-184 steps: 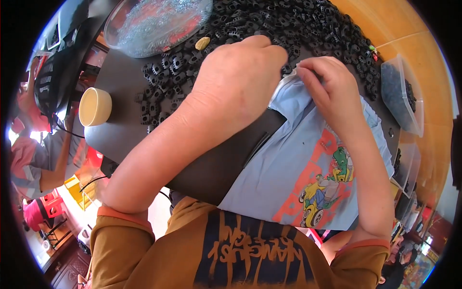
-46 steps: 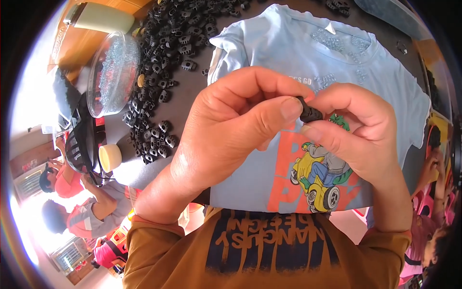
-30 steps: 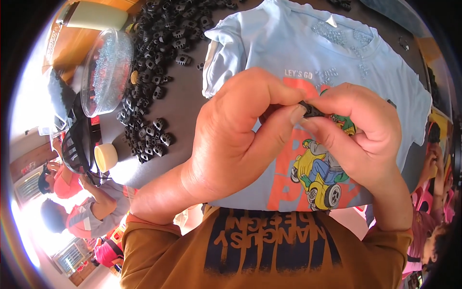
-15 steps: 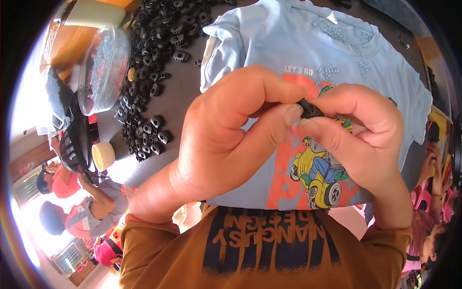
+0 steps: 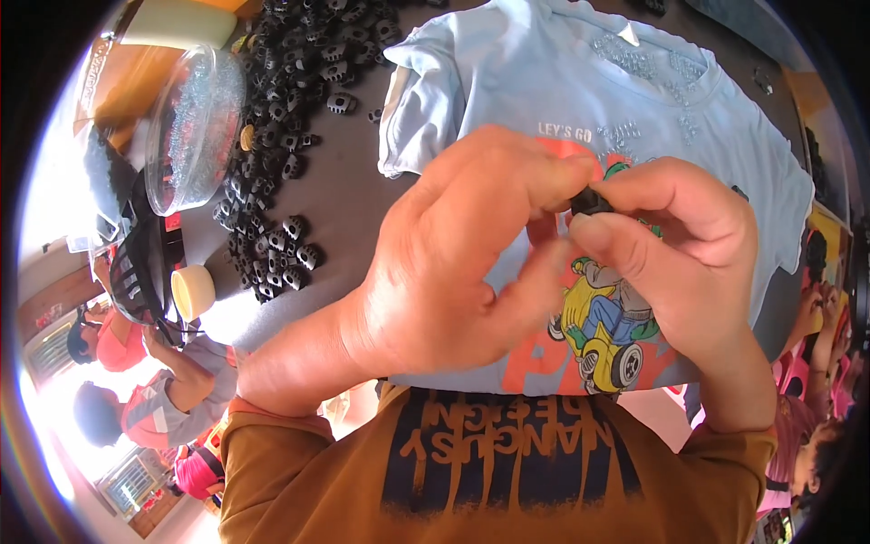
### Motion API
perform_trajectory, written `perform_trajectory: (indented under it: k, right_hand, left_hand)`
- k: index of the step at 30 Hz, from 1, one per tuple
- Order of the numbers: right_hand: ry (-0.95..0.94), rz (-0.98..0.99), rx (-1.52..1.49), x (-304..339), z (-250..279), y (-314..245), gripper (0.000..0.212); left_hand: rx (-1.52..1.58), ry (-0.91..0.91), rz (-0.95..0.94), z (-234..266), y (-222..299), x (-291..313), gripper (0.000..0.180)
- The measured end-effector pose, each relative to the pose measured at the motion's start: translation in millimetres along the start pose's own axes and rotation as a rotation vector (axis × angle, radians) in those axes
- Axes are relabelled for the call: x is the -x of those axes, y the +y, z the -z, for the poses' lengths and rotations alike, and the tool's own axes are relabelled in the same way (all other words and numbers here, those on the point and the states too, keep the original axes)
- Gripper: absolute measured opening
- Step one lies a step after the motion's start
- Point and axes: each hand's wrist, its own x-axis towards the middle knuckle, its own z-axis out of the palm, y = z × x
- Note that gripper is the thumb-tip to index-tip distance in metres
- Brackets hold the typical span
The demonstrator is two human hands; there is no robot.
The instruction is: The recorder is inspecting and assembling small black plastic components, possibly cord locks, onto or near a t-shirt.
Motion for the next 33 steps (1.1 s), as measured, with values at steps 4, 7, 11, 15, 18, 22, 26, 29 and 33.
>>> perform_trajectory:
  k: [4,7,11,15,18,22,26,29,33]
  right_hand:
    - [-0.001,-0.101,-0.268,0,-2,4,0.009]
    - [-0.032,-0.102,-0.375,-1,0,8,0.009]
    - [-0.028,-0.102,-0.388,1,-1,6,0.010]
    - [-0.029,-0.081,-0.295,-2,3,6,0.010]
    - [-0.110,-0.157,-0.285,-7,9,3,0.010]
    - [-0.082,-0.144,-0.350,-6,11,-5,0.014]
    - [-0.032,-0.140,-0.343,-5,12,-15,0.015]
    - [0.109,-0.043,-0.159,-11,29,-28,0.016]
    - [0.405,0.154,0.247,-45,72,-67,0.022]
  left_hand:
    - [-0.087,0.041,-0.038,-7,3,-3,0.053]
    - [-0.212,0.072,-0.077,-9,1,-2,0.052]
    - [-0.307,0.102,-0.136,-11,-3,1,0.047]
    - [-0.284,0.086,-0.157,-10,0,-4,0.043]
    - [-0.194,0.138,-0.123,-12,0,-5,0.045]
    - [-0.173,0.185,-0.104,-11,-2,-5,0.052]
    - [-0.154,0.189,0.003,-11,9,-5,0.052]
    - [-0.237,0.120,-0.025,-12,5,0,0.051]
    - [-0.193,0.054,-0.174,-14,-4,4,0.042]
